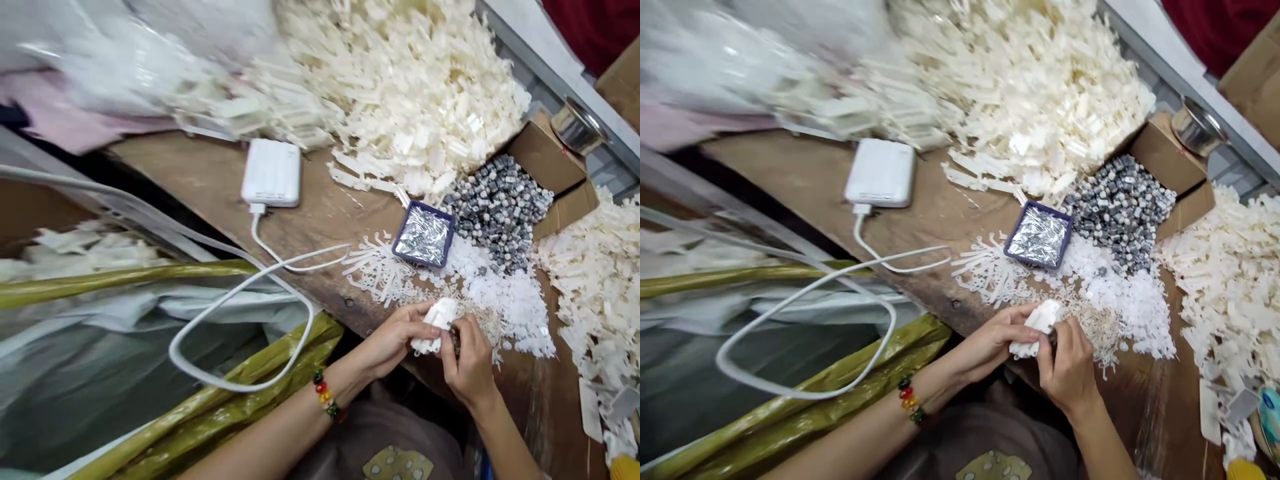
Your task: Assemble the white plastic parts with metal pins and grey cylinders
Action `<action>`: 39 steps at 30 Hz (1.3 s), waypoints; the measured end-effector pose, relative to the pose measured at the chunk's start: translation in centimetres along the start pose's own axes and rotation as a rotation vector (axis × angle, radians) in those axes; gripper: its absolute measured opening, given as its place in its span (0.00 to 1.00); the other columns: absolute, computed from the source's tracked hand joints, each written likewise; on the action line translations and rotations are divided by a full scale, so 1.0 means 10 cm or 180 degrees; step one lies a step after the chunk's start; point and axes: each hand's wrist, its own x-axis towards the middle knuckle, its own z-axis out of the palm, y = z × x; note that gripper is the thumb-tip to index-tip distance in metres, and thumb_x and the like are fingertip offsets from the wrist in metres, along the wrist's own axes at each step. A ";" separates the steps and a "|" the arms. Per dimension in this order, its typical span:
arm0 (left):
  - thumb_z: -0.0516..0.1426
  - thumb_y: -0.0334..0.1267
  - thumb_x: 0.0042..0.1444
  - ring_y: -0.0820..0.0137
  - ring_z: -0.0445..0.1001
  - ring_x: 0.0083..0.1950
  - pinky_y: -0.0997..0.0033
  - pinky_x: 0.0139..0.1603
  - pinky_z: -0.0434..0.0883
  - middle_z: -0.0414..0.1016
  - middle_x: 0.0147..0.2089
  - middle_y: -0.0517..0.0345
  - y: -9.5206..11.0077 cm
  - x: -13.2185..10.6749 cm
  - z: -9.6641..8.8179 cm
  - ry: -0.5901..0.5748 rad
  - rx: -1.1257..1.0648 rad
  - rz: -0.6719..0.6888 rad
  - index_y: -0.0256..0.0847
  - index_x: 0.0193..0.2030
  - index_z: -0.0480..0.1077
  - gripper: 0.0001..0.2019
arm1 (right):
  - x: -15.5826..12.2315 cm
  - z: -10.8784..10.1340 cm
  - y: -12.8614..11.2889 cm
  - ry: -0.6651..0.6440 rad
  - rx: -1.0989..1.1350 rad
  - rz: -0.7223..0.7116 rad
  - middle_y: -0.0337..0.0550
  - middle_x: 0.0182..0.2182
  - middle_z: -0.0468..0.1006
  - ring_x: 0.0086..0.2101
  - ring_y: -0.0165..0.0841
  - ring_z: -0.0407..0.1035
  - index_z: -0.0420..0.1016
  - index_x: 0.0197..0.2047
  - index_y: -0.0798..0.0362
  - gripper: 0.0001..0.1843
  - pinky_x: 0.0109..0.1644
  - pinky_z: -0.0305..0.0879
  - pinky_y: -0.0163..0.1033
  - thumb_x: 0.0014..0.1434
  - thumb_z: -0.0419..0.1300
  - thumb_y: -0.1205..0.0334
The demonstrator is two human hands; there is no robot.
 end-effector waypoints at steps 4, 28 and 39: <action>0.61 0.25 0.39 0.76 0.67 0.26 0.79 0.27 0.62 0.75 0.29 0.58 0.09 -0.11 -0.06 0.0083 0.0078 0.0180 0.34 0.39 0.76 0.17 | 0.08 0.14 -0.07 -0.0023 0.0048 -0.0190 0.43 0.27 0.65 0.28 0.34 0.62 0.62 0.37 0.55 0.06 0.30 0.60 0.37 0.63 0.46 0.65; 0.50 0.43 0.53 0.48 0.70 0.50 0.48 0.50 0.64 0.72 0.48 0.35 0.57 -1.28 -1.07 0.2983 0.5383 0.1636 0.33 0.52 0.68 0.22 | 2.66 1.32 0.27 -0.0617 0.0406 0.1164 0.51 0.42 0.74 0.42 0.36 0.69 0.61 0.53 0.56 0.20 0.45 0.64 0.39 0.57 0.50 0.69; 0.60 0.38 0.50 0.66 0.74 0.45 0.67 0.48 0.69 0.76 0.44 0.52 0.47 -0.22 -0.50 0.1448 -0.0406 0.1604 0.38 0.37 0.68 0.09 | 0.54 0.75 -0.29 -0.0615 0.2825 0.1669 0.44 0.32 0.75 0.31 0.32 0.72 0.63 0.44 0.53 0.15 0.34 0.69 0.38 0.56 0.57 0.55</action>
